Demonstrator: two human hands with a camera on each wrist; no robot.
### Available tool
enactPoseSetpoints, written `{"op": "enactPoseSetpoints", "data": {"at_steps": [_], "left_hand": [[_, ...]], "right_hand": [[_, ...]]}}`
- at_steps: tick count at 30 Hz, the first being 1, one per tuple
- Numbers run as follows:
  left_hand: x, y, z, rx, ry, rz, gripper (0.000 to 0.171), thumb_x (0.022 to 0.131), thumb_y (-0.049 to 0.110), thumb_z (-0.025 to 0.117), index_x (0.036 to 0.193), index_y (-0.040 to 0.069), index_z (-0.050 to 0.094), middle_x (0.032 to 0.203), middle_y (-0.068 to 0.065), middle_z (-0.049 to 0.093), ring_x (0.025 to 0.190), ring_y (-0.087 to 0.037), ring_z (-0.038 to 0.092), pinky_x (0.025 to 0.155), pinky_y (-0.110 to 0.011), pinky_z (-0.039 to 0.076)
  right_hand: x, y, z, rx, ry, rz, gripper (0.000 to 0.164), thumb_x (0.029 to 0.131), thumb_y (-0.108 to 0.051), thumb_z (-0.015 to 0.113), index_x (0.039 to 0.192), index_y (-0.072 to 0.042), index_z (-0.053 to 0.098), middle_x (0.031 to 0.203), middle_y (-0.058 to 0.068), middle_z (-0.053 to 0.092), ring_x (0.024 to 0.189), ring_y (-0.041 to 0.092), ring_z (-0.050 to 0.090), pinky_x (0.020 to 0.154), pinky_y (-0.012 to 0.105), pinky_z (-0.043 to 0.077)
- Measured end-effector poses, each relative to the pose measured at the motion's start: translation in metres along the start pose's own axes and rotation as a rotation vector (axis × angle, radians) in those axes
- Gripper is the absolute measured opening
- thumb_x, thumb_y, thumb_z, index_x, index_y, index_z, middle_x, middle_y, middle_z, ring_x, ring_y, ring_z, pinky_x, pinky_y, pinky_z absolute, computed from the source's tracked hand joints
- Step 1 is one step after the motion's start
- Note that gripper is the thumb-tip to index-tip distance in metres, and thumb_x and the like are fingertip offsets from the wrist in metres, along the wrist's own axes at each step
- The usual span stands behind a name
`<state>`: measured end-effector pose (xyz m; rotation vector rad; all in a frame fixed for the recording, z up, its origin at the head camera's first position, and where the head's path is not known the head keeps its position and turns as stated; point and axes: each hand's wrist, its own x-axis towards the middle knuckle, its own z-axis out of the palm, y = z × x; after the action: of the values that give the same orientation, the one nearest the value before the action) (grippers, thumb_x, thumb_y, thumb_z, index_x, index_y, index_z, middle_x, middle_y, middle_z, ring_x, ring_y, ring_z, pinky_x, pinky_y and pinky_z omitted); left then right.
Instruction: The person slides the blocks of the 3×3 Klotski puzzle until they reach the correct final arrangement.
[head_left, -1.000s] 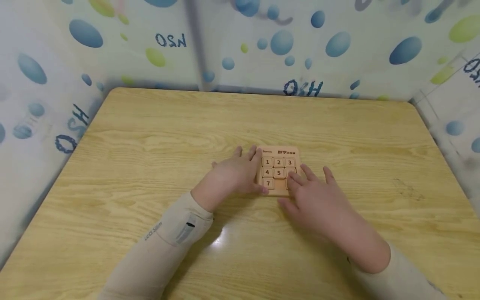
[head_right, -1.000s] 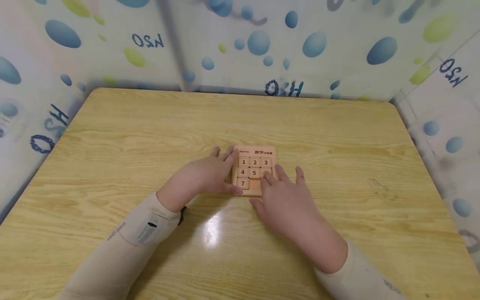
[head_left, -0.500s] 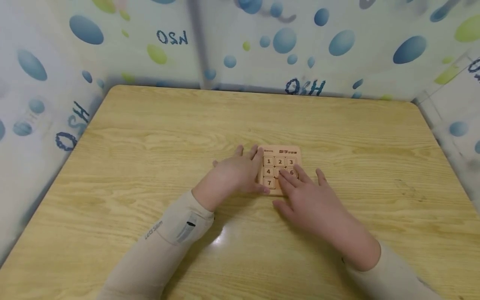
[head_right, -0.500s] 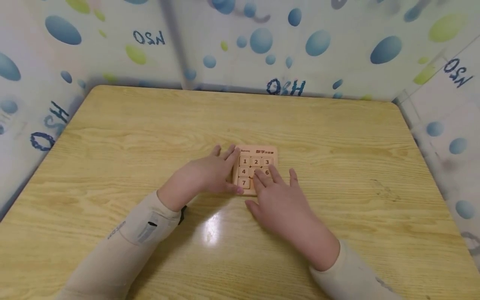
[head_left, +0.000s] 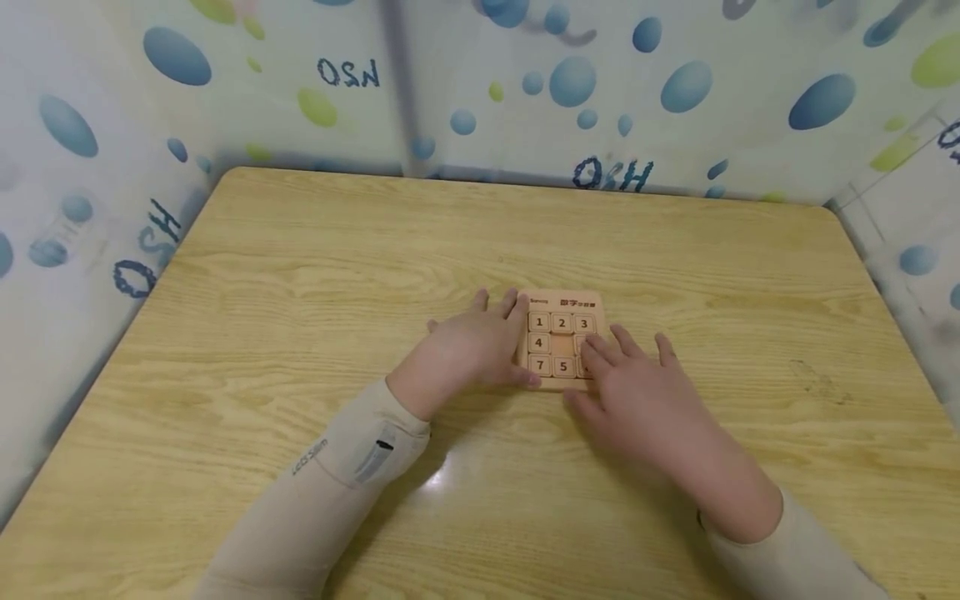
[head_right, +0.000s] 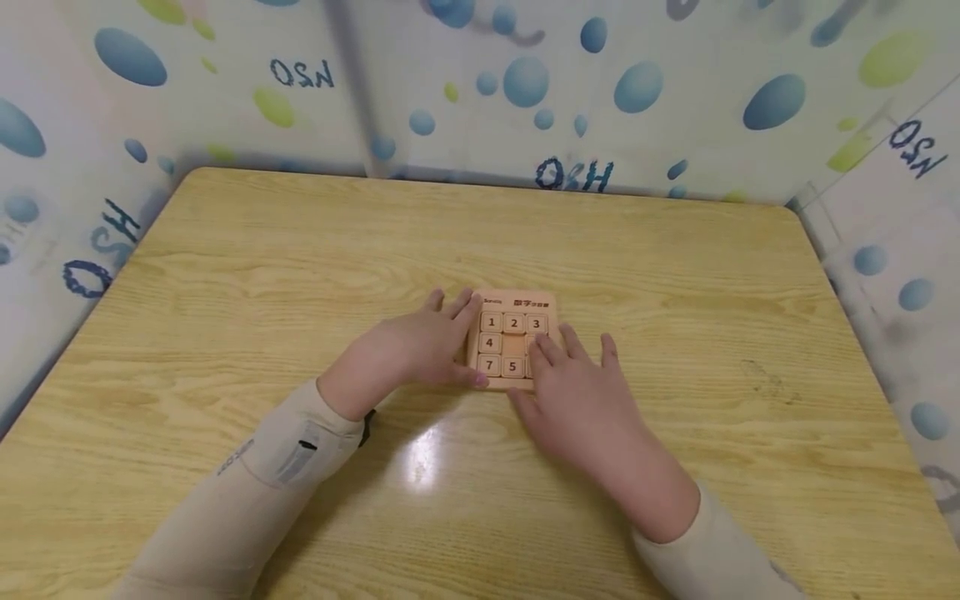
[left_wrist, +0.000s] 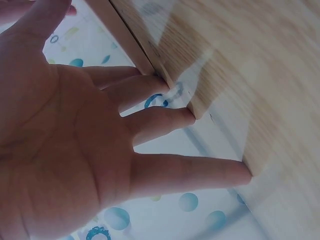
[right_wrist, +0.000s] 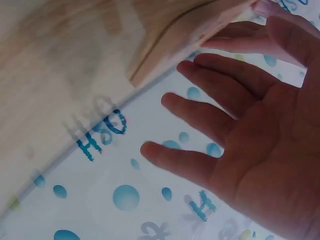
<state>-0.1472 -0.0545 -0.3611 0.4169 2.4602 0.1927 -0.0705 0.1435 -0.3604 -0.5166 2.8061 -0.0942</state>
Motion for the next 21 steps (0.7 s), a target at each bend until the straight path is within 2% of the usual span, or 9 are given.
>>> {"op": "enactPoseSetpoints", "data": {"at_steps": [3,8,13,18,21], "left_hand": [[0.0,0.001,0.0,-0.002,0.001,0.001,0.118,0.091,0.066,0.074,0.173,0.021,0.003,0.182,0.0,-0.002,0.168,-0.038,-0.002,0.111,-0.092,0.022],[0.0,0.001,0.001,0.002,0.0,-0.011,0.118,0.091,0.066,0.073,0.174,0.021,0.003,0.182,0.0,-0.001,0.168,-0.038,-0.001,0.111,-0.092,0.023],[0.001,0.001,0.001,0.0,-0.007,-0.002,0.117,0.092,0.066,0.073,0.174,0.021,0.003,0.182,0.0,-0.002,0.168,-0.038,-0.002,0.111,-0.092,0.022],[0.002,0.002,0.0,0.001,0.004,0.002,0.118,0.091,0.066,0.073,0.173,0.021,0.002,0.182,0.001,-0.002,0.168,-0.038,-0.002,0.111,-0.092,0.022],[0.002,0.002,0.001,-0.003,-0.002,-0.009,0.118,0.091,0.066,0.074,0.173,0.021,0.002,0.182,0.001,-0.002,0.168,-0.037,-0.002,0.111,-0.092,0.021]], "right_hand": [[0.006,0.001,0.004,0.012,0.007,0.016,0.064,0.108,-0.05,0.055,0.154,-0.005,0.056,0.164,0.015,0.051,0.159,0.046,0.036,0.122,0.083,0.021],[0.012,-0.004,0.01,0.037,0.009,-0.03,0.065,0.108,-0.05,0.054,0.155,-0.005,0.054,0.166,0.013,0.049,0.159,0.044,0.035,0.123,0.082,0.023],[0.004,-0.005,0.007,0.01,-0.005,0.016,0.065,0.108,-0.052,0.054,0.155,-0.008,0.056,0.165,0.011,0.05,0.16,0.045,0.034,0.124,0.082,0.019],[-0.007,-0.006,0.002,-0.044,-0.03,0.043,0.064,0.108,-0.057,0.053,0.148,-0.008,0.063,0.158,0.01,0.059,0.156,0.047,0.04,0.123,0.083,0.019],[-0.004,-0.005,0.004,-0.044,-0.031,0.048,0.066,0.108,-0.056,0.053,0.153,-0.008,0.058,0.163,0.009,0.054,0.156,0.048,0.039,0.123,0.083,0.02]]}}
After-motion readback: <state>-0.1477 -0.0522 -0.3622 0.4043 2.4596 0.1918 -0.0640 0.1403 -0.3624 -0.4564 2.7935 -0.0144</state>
